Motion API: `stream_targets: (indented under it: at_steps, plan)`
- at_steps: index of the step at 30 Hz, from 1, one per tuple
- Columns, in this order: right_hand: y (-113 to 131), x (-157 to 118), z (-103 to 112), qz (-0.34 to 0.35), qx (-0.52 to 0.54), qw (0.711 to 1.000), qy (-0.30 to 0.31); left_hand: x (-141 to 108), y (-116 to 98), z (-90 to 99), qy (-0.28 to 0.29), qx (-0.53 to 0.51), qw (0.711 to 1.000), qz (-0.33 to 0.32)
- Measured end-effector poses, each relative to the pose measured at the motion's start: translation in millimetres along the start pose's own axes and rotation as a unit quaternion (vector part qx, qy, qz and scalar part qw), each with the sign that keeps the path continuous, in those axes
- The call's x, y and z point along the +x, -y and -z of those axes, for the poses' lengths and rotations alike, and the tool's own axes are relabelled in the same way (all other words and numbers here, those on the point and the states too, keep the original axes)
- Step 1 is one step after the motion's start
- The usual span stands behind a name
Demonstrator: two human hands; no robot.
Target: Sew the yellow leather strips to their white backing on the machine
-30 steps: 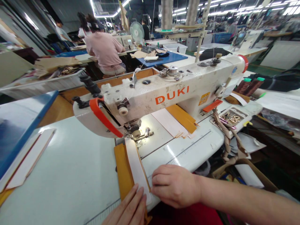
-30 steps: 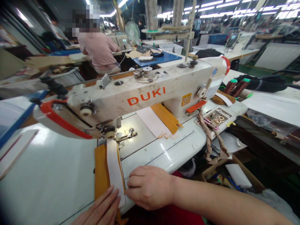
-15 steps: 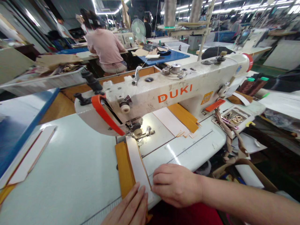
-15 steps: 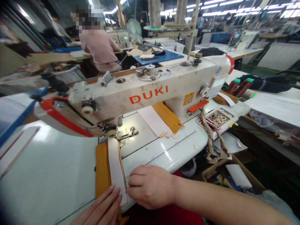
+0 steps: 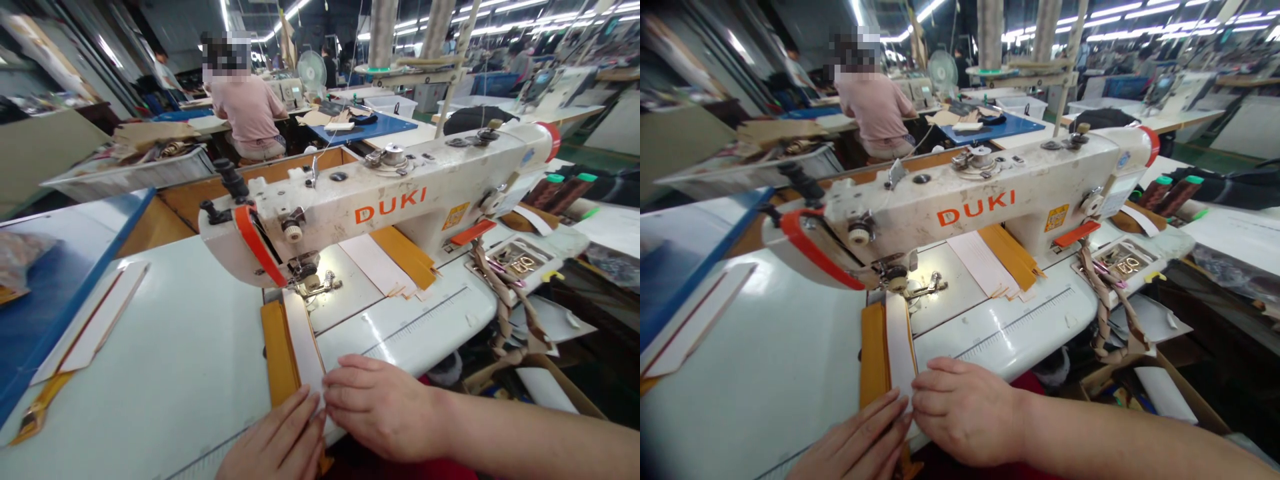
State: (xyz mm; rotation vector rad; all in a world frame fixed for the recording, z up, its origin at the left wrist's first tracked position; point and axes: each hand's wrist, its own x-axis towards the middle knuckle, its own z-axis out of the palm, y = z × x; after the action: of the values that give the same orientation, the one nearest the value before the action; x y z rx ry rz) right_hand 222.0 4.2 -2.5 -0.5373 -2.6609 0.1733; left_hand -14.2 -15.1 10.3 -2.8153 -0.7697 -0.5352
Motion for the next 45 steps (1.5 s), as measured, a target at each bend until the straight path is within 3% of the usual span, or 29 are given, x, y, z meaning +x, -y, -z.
stream_targets:
  at_steps: [7,10,28,40,45]
  plan:
    - [-0.6,8.6,11.3,0.023,0.007,0.998,0.053,30.1,55.5,-18.3,0.006,0.095,0.995,0.030]
    - [-1.8,12.5,14.3,0.029,0.009,0.998,0.063,34.2,67.1,-24.9,0.013,0.113,0.993,0.028]
    - [-6.3,15.4,6.5,0.045,0.009,0.998,0.030,30.9,61.7,-28.7,0.015,0.114,0.991,0.070]
    - [-4.0,16.0,10.9,0.034,0.019,0.997,0.064,32.4,57.5,-28.8,0.011,0.103,0.990,0.098]
    - [-4.0,17.7,15.6,0.030,0.023,0.995,0.088,33.7,61.1,-27.0,0.037,0.096,0.990,0.093]
